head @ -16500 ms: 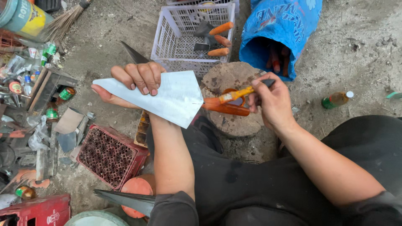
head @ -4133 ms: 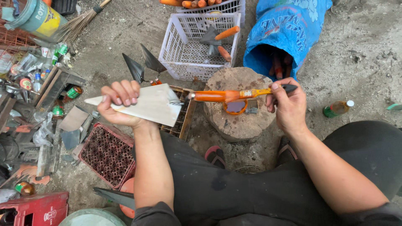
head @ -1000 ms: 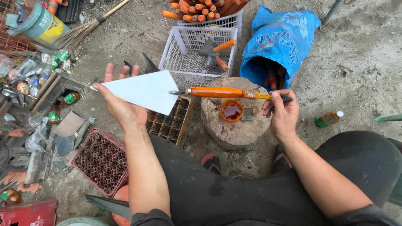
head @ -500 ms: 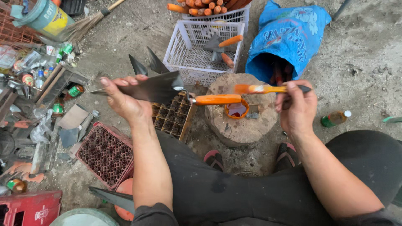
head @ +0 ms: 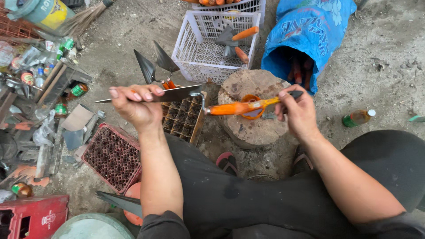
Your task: The person pours reddish liquid from a bottle into a small container, then uses a paintbrush to apply the liquid to the metal blades of several trowels. After coating each blade, the person places the trowels into a plastic crate.
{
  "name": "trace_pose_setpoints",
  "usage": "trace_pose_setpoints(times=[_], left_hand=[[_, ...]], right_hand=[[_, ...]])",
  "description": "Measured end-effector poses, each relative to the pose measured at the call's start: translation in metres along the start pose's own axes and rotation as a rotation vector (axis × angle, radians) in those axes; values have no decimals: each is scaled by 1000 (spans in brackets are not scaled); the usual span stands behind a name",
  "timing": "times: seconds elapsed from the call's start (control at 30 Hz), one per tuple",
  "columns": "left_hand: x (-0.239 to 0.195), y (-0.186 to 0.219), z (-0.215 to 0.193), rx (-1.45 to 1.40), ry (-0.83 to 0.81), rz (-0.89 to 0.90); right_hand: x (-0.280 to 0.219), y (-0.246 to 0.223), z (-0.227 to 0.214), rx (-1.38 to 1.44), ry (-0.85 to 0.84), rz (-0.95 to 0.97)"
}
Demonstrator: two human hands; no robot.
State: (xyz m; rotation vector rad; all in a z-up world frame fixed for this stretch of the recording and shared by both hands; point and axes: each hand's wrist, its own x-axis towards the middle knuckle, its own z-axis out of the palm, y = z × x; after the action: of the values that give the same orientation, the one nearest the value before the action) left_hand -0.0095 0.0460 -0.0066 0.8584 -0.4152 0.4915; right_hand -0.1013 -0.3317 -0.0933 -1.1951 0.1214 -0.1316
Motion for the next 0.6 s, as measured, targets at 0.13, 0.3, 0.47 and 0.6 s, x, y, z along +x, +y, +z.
trace_pose_setpoints(times=[0.13, 0.3, 0.47, 0.6], left_hand=[[10, 19, -14, 42, 80, 62], [19, 24, -16, 76, 366, 173], [22, 22, -4, 66, 491, 242], [25, 19, 1, -19, 397, 282]], right_hand=[[8, 5, -17, -309, 71, -57], [13, 18, -4, -868, 30, -45], [14, 26, 7, -1053, -35, -235], [13, 23, 0, -850, 65, -69]])
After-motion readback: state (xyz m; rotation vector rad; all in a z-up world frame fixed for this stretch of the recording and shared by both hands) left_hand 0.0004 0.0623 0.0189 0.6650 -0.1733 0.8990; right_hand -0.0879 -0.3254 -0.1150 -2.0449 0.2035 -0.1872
